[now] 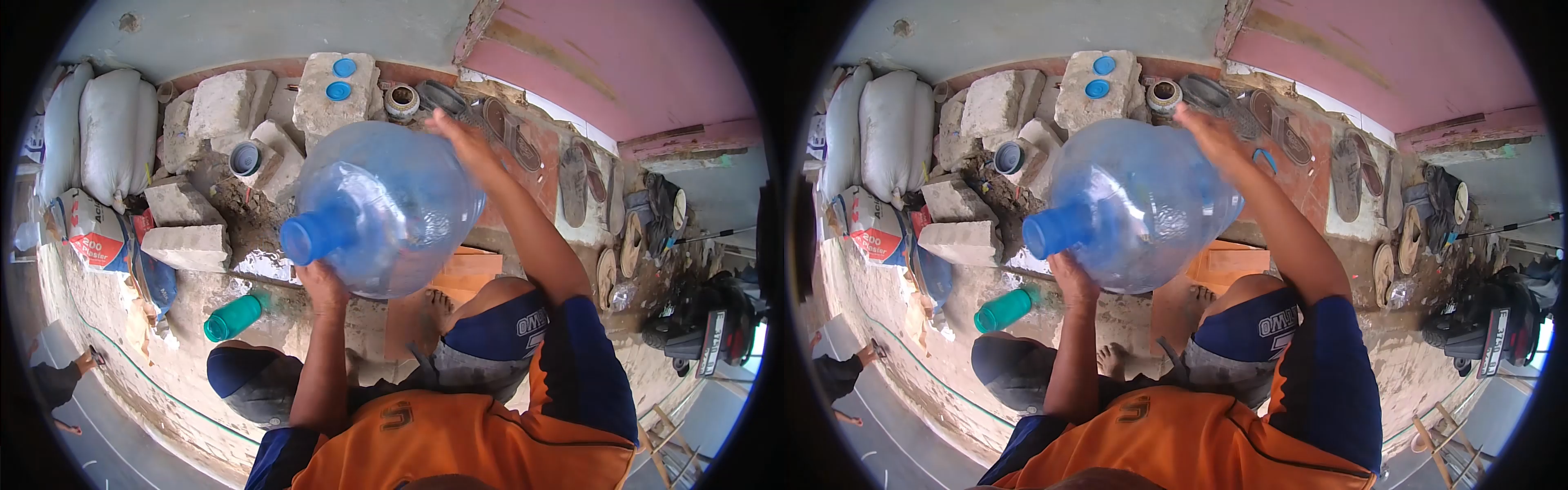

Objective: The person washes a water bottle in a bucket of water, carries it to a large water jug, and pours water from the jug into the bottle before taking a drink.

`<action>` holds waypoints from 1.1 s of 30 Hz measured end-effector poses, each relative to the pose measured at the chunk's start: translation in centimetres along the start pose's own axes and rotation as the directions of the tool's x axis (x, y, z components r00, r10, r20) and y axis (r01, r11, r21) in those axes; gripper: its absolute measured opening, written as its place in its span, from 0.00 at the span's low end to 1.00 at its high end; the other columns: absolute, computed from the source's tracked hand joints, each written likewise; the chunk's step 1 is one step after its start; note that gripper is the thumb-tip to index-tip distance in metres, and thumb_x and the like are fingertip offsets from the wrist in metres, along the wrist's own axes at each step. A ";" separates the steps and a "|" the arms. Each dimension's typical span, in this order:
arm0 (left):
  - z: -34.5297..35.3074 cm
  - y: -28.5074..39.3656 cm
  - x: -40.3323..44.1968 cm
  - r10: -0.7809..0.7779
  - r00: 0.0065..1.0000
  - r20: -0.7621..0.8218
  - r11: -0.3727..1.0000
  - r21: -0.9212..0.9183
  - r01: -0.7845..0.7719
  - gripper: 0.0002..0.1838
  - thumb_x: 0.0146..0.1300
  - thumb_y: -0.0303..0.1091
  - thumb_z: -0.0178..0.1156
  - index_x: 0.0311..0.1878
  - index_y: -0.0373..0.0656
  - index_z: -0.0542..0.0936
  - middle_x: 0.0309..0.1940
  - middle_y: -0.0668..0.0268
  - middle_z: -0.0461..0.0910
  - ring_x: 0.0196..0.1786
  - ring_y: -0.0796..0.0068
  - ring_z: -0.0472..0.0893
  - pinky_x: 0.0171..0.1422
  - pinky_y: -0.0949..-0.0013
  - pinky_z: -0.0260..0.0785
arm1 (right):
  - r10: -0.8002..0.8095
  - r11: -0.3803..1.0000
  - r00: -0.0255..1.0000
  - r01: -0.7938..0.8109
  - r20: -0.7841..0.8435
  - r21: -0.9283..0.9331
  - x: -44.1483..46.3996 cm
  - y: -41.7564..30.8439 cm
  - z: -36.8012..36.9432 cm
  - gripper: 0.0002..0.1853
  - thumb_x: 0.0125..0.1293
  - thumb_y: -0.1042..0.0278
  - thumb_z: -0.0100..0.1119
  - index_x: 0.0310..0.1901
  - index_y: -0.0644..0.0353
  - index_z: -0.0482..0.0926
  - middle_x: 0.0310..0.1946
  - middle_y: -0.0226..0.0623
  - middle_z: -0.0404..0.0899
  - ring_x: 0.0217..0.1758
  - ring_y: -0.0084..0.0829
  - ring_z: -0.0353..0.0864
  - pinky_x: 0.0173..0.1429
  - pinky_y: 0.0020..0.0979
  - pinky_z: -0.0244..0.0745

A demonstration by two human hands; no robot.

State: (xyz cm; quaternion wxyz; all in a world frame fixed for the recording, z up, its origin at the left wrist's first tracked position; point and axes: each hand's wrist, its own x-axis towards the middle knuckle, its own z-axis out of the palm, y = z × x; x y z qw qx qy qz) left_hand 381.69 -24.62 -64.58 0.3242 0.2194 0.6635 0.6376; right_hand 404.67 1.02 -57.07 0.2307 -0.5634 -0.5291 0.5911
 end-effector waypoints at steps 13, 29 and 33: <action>10.4 8.4 -8.9 -0.172 0.946 0.276 0.948 -0.213 0.235 0.50 0.67 0.36 0.69 0.78 0.33 0.42 0.72 0.47 0.57 0.72 0.58 0.64 0.76 0.60 0.59 | 0.098 0.990 0.993 -0.104 -0.068 -0.096 -2.1 0.7 -9.6 0.23 0.73 0.48 0.59 0.48 0.63 0.86 0.39 0.37 0.86 0.40 0.26 0.84 0.44 0.28 0.79; 7.1 10.7 -4.0 -0.320 0.740 0.591 0.947 0.173 0.271 0.50 0.59 0.37 0.76 0.78 0.38 0.57 0.69 0.56 0.69 0.62 0.67 0.75 0.58 0.63 0.75 | 0.044 0.989 0.876 0.030 -0.480 0.145 2.4 4.9 -14.2 0.18 0.75 0.53 0.56 0.52 0.60 0.83 0.39 0.33 0.85 0.38 0.28 0.84 0.43 0.31 0.80; -7.3 16.5 -0.8 0.072 0.936 0.344 0.955 0.246 -0.164 0.34 0.62 0.28 0.71 0.71 0.39 0.70 0.62 0.61 0.77 0.64 0.72 0.75 0.70 0.66 0.65 | 0.058 0.886 0.883 0.169 -0.465 0.432 -3.6 12.7 -17.7 0.18 0.75 0.54 0.56 0.53 0.59 0.83 0.39 0.32 0.85 0.38 0.29 0.84 0.42 0.31 0.80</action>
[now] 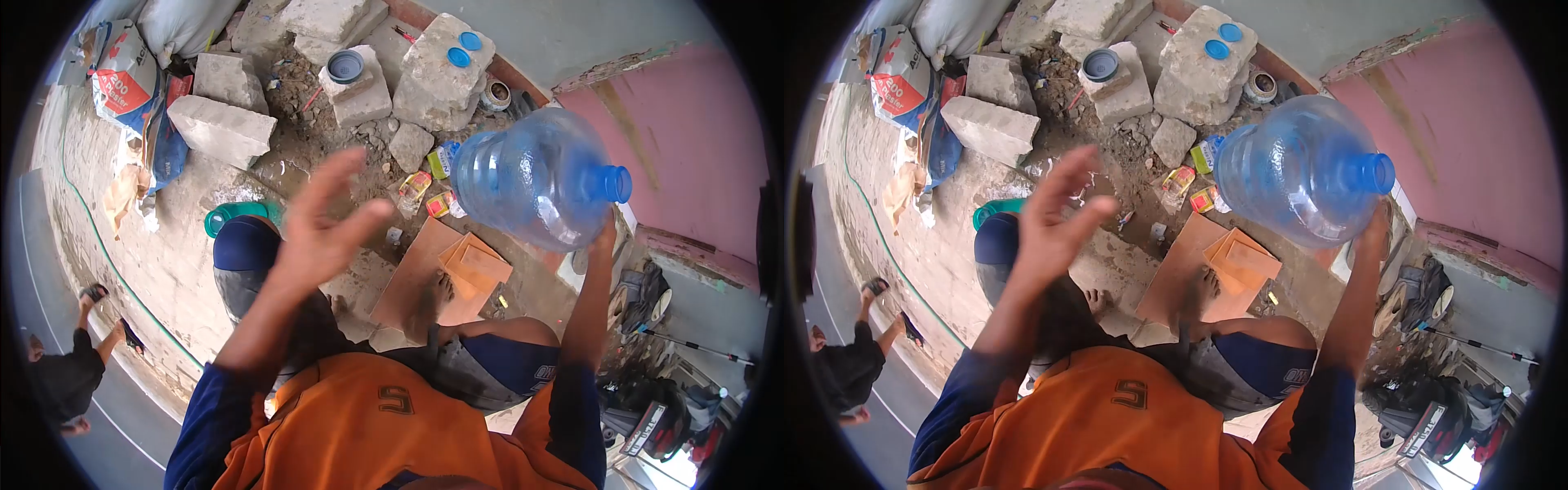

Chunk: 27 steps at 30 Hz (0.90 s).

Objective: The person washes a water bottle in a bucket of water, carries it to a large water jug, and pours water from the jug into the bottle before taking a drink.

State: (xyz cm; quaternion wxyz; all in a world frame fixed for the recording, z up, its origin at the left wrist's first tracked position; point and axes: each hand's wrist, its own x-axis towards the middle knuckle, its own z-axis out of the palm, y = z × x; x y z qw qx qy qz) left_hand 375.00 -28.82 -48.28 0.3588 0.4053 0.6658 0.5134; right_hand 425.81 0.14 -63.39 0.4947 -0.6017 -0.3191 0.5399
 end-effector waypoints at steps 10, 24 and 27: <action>-11.1 -13.1 -32.3 -0.962 -0.203 0.184 -0.268 -0.484 0.833 0.42 0.74 0.66 0.43 0.80 0.44 0.56 0.76 0.60 0.63 0.75 0.60 0.66 0.77 0.58 0.57 | 0.775 0.632 0.554 -0.670 -0.304 0.389 -49.3 10.6 -6.9 0.28 0.77 0.42 0.46 0.62 0.59 0.75 0.55 0.35 0.78 0.58 0.31 0.76 0.62 0.37 0.73; -21.4 -7.5 -3.3 -0.197 0.709 -0.677 0.939 0.077 0.334 0.13 0.68 0.36 0.68 0.42 0.34 0.86 0.25 0.69 0.81 0.28 0.85 0.75 0.35 0.78 0.67 | -0.713 0.376 0.696 0.274 -0.087 -0.885 -31.1 -18.8 5.6 0.18 0.78 0.56 0.55 0.43 0.66 0.81 0.35 0.37 0.81 0.43 0.28 0.77 0.53 0.31 0.69; -20.7 -8.1 -4.1 -0.033 0.679 -0.733 0.956 0.176 0.236 0.18 0.62 0.45 0.74 0.37 0.37 0.86 0.18 0.75 0.73 0.23 0.88 0.67 0.28 0.79 0.59 | -0.623 0.690 0.779 0.501 -0.075 -0.522 -30.6 -18.1 12.8 0.21 0.75 0.55 0.59 0.35 0.70 0.79 0.27 0.31 0.71 0.28 0.22 0.63 0.39 0.26 0.63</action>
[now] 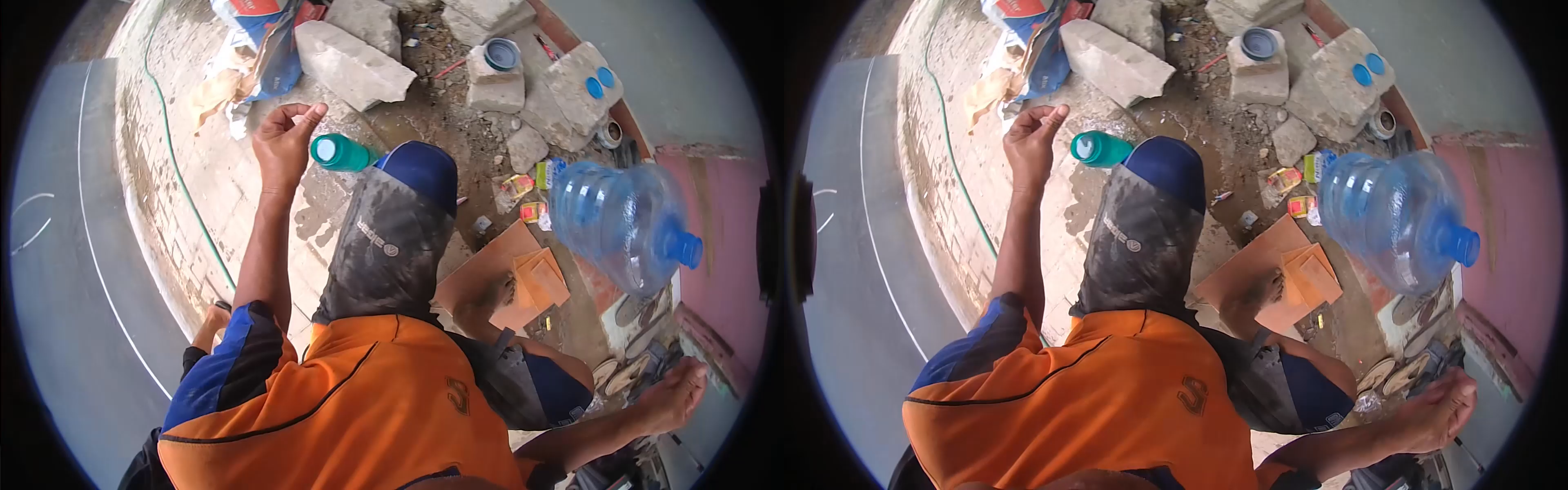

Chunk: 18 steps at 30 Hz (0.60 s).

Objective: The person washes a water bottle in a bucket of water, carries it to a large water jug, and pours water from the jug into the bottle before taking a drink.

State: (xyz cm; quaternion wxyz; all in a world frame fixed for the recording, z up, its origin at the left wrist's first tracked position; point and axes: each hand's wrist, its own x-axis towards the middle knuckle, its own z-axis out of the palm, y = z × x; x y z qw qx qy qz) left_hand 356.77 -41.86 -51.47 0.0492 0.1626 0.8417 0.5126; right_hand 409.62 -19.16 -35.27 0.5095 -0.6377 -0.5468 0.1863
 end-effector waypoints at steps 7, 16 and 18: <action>-3.8 -14.3 -1.7 -0.419 0.907 0.039 0.842 0.390 0.373 0.63 0.42 0.57 0.83 0.75 0.35 0.59 0.61 0.44 0.76 0.62 0.54 0.79 0.64 0.57 0.73 | -0.122 0.992 0.597 0.077 0.793 0.095 -3.4 0.9 7.2 0.15 0.69 0.61 0.66 0.38 0.67 0.77 0.25 0.25 0.67 0.26 0.18 0.59 0.37 0.21 0.57; 3.7 -21.2 -5.9 -0.210 0.978 0.017 0.978 0.008 0.210 0.63 0.37 0.44 0.87 0.73 0.35 0.59 0.66 0.50 0.70 0.68 0.55 0.72 0.72 0.57 0.66 | 0.073 0.953 0.511 0.217 0.856 -0.211 -4.5 4.0 10.1 0.13 0.62 0.70 0.72 0.46 0.63 0.81 0.27 0.25 0.73 0.33 0.18 0.69 0.39 0.23 0.68; 4.5 -20.3 -5.9 -0.236 0.972 0.003 0.972 0.014 0.236 0.60 0.39 0.41 0.87 0.72 0.35 0.60 0.64 0.52 0.70 0.65 0.58 0.73 0.70 0.58 0.66 | 0.126 0.970 0.492 0.122 0.862 -0.211 -4.9 4.9 10.1 0.14 0.62 0.67 0.73 0.45 0.63 0.82 0.27 0.25 0.73 0.32 0.18 0.71 0.38 0.24 0.70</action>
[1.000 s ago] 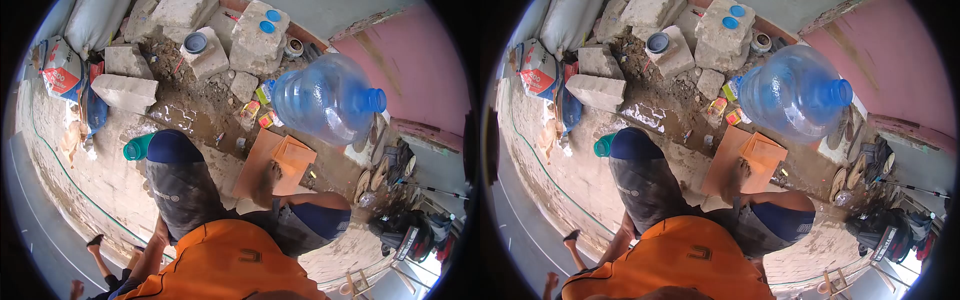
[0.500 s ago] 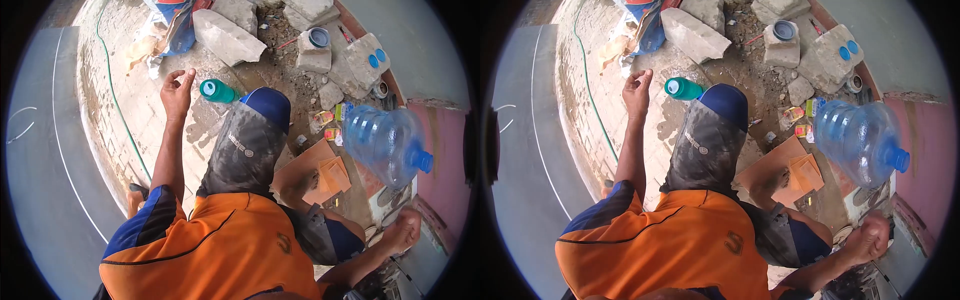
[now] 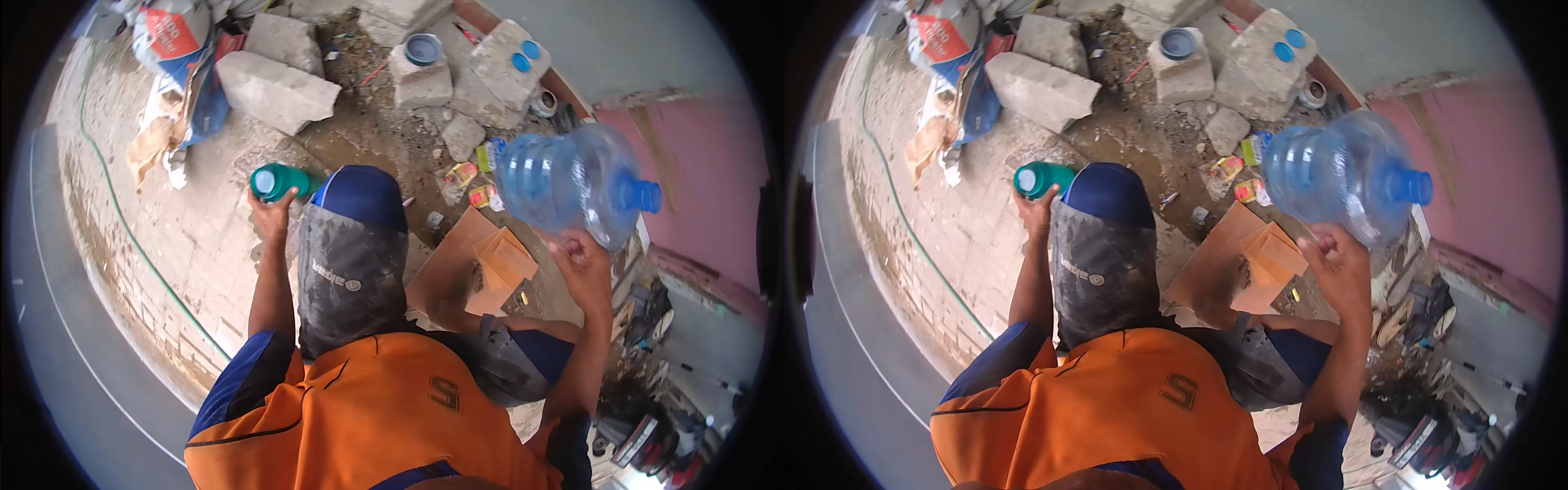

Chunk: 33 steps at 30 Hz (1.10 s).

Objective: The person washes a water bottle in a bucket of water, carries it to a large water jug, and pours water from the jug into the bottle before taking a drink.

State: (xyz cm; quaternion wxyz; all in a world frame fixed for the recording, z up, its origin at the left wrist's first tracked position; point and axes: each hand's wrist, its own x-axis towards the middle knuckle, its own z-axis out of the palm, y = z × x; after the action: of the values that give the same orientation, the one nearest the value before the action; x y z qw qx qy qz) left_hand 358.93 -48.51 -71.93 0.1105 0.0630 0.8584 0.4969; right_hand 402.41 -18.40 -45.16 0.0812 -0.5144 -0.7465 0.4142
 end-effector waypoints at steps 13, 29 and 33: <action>0.5 -1.4 1.2 0.148 0.989 -0.014 0.972 0.189 -0.143 0.57 0.42 0.44 0.85 0.72 0.38 0.61 0.63 0.49 0.72 0.64 0.53 0.75 0.69 0.55 0.67 | 0.078 0.968 0.990 -0.046 0.121 -0.245 0.4 -0.4 1.1 0.19 0.63 0.55 0.72 0.48 0.60 0.81 0.26 0.36 0.78 0.29 0.28 0.77 0.37 0.32 0.74; -0.4 -2.4 4.6 0.318 0.938 0.137 0.923 0.180 -0.339 0.45 0.46 0.45 0.83 0.66 0.36 0.73 0.55 0.51 0.82 0.54 0.59 0.82 0.63 0.58 0.73 | -0.030 0.940 0.989 0.077 0.145 -0.331 0.2 0.8 0.1 0.18 0.63 0.54 0.65 0.45 0.61 0.82 0.33 0.50 0.84 0.42 0.53 0.84 0.48 0.50 0.75; -1.1 1.8 5.2 0.433 0.882 0.186 0.843 0.264 -0.470 0.44 0.47 0.46 0.82 0.64 0.35 0.75 0.54 0.51 0.83 0.54 0.58 0.83 0.62 0.58 0.73 | -0.063 0.929 0.986 0.114 0.154 -0.353 0.1 0.1 0.1 0.18 0.63 0.56 0.66 0.46 0.62 0.82 0.34 0.51 0.84 0.43 0.54 0.84 0.48 0.50 0.75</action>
State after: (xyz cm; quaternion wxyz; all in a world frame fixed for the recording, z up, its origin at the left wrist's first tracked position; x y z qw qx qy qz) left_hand 353.61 -47.38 -70.50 0.0302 0.3091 0.8766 0.3676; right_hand 402.41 -18.34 -45.34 -0.0484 -0.4562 -0.8360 0.3012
